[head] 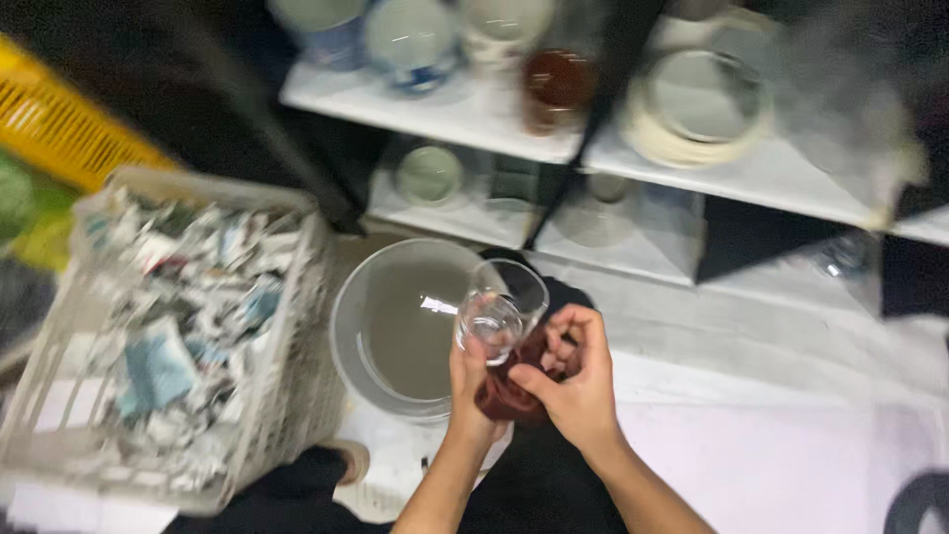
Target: The person washes a glass, a bowl, and a small cup in a bucket of water, then dries each with a cloth and places them on a nearby shelf.
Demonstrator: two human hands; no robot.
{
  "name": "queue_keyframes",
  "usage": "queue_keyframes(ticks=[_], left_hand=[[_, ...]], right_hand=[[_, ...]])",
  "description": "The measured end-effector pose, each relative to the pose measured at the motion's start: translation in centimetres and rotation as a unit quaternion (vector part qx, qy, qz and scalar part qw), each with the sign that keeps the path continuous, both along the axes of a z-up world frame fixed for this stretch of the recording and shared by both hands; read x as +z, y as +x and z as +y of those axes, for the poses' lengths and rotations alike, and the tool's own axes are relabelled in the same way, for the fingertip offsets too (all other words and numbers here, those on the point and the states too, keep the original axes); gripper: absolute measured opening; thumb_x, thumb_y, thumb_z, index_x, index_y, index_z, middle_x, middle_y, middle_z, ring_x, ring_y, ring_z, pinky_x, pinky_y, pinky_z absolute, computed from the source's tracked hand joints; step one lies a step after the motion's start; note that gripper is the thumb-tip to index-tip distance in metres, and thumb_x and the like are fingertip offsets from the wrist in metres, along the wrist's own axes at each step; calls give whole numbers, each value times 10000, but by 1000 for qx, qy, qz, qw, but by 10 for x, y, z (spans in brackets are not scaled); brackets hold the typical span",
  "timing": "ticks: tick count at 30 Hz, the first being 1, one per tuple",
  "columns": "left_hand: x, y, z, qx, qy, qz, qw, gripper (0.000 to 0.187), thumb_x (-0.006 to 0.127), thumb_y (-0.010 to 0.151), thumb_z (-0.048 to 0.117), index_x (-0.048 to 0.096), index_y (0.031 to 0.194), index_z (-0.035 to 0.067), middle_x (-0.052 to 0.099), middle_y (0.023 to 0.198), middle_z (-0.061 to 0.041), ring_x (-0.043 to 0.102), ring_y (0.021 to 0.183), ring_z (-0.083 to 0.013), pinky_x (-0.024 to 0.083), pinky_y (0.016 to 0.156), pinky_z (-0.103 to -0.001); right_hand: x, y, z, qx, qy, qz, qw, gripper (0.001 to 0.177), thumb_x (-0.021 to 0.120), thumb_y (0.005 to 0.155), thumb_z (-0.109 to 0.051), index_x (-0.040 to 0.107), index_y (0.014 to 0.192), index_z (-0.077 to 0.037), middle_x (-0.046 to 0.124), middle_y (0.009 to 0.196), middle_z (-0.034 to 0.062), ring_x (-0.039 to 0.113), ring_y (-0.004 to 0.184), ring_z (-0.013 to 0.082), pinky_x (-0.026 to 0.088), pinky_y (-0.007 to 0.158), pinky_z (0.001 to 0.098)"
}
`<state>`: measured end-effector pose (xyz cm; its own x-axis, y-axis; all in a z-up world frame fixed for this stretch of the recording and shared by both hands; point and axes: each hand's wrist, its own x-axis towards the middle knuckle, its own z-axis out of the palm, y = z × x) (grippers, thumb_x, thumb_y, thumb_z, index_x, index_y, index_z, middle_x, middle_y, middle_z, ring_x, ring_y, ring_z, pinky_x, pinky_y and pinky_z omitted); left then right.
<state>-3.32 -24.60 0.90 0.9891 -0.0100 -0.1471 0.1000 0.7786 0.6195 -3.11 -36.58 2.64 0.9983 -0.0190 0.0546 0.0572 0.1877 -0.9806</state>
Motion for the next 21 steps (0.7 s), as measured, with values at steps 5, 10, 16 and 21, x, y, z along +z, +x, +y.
queue_keyframes(ticks=[5, 10, 16, 21], left_hand=[[18, 3, -63, -166, 61, -40, 983, 793, 576, 961, 618, 419, 1502, 59, 611, 1348, -175, 671, 1167, -266, 570, 982, -391], [16, 8, -142, -264, 83, -65, 959, 794, 630, 967, 577, 418, 1528, 58, 555, 1407, -122, 613, 1239, -225, 534, 1037, -368], [-12, 8, -236, -357, 52, 77, 929, 618, 553, 998, 428, 368, 1531, 177, 580, 1337, -89, 628, 1139, -185, 537, 942, -356], [-53, 1, -277, -385, 9, 257, 886, 588, 479, 991, 522, 490, 1437, 138, 680, 1178, -123, 686, 1010, -201, 577, 818, -347]], right_hand=[[31, -23, -65, -69, -131, -104, 983, 701, 780, 824, -210, 536, 1433, 39, 529, 1425, 136, 542, 1337, 227, 428, 1105, 320], [21, -31, -136, -142, 85, 4, 986, 724, 783, 828, -233, 518, 1452, 21, 563, 1411, 107, 550, 1291, 234, 481, 1055, 369], [-34, -48, -221, -272, 73, 19, 959, 640, 747, 848, -103, 525, 1435, 22, 588, 1362, 139, 544, 1255, 232, 446, 1077, 378], [-90, -46, -278, -360, 192, 44, 912, 598, 726, 860, -88, 514, 1410, 12, 583, 1316, 140, 613, 1244, 261, 492, 1056, 397]])
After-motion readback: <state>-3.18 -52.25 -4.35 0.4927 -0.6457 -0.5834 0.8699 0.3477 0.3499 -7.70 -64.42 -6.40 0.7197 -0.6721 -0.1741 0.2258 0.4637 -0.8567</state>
